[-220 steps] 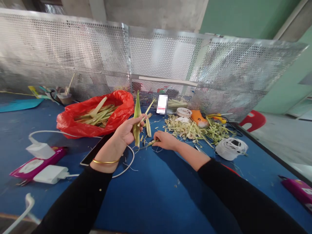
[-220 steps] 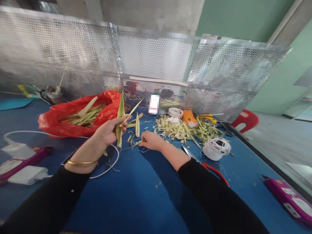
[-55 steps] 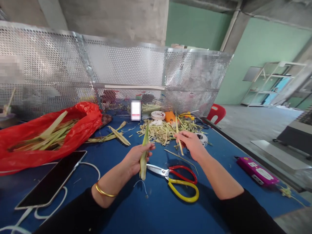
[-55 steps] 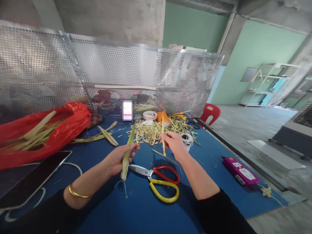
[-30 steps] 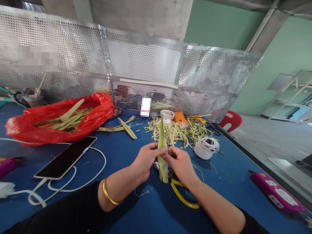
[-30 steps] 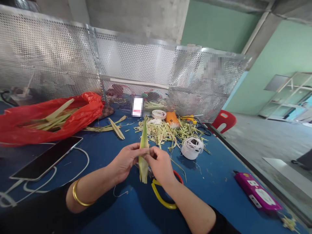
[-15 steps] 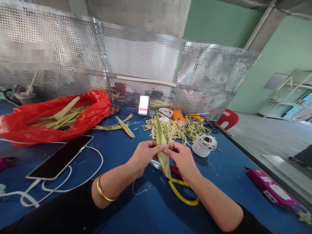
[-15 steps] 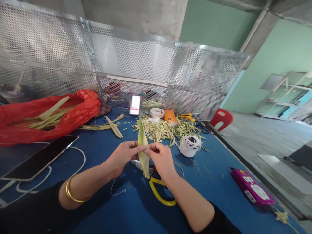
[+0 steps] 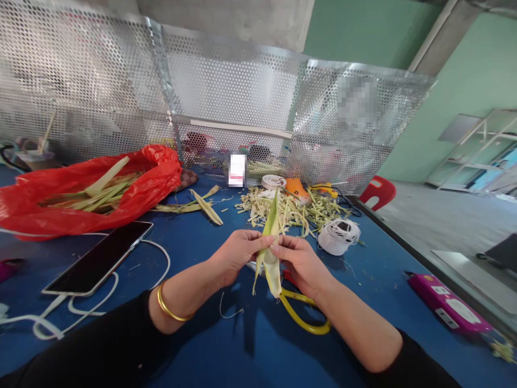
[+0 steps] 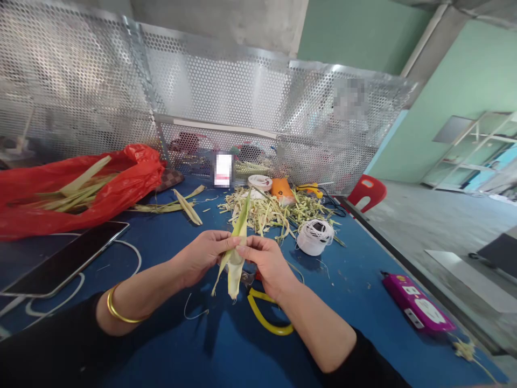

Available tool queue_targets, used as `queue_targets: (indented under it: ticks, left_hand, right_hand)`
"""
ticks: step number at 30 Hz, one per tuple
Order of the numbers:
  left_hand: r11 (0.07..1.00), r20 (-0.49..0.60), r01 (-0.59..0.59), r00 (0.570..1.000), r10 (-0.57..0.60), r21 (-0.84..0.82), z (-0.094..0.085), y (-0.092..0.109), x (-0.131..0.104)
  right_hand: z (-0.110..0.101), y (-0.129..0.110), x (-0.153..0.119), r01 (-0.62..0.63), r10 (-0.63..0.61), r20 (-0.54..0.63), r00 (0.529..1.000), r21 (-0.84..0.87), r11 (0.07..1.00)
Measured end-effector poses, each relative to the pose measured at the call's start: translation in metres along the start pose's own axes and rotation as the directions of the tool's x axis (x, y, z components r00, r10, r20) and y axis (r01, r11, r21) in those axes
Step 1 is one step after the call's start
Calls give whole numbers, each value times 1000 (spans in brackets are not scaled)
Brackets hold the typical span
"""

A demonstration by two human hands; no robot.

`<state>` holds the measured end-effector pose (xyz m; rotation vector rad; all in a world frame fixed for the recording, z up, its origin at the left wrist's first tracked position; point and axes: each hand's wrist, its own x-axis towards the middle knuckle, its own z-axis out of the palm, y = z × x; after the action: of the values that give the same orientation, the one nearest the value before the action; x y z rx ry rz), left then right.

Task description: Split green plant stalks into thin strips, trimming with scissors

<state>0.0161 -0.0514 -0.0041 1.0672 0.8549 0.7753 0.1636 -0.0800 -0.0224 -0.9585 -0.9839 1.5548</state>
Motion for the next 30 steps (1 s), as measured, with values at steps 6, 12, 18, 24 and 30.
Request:
queue_targets:
  ticks: [6, 12, 18, 24, 30]
  left_hand:
    - [999, -38, -11, 999, 10, -30, -1, -1, 1]
    - [994, 20, -30, 999, 32, -103, 3, -3, 0]
    - [993, 90, -51, 994, 61, -110, 2, -10, 3]
    - [997, 38, -73, 997, 74, -26, 4, -8, 1]
    - [989, -86, -131, 988, 126, -65, 4, -8, 3]
  right_hand:
    - [2, 2, 1, 43, -46, -87, 995, -33, 999]
    - [-2, -1, 4, 71, -80, -177, 981, -60, 996]
    - [-1, -1, 7, 189, -221, -203, 954, -165, 968]
    - [2, -2, 4, 313, -363, -153, 919, -276, 909]
    - [3, -5, 1, 288, -294, -1, 956, -194, 938]
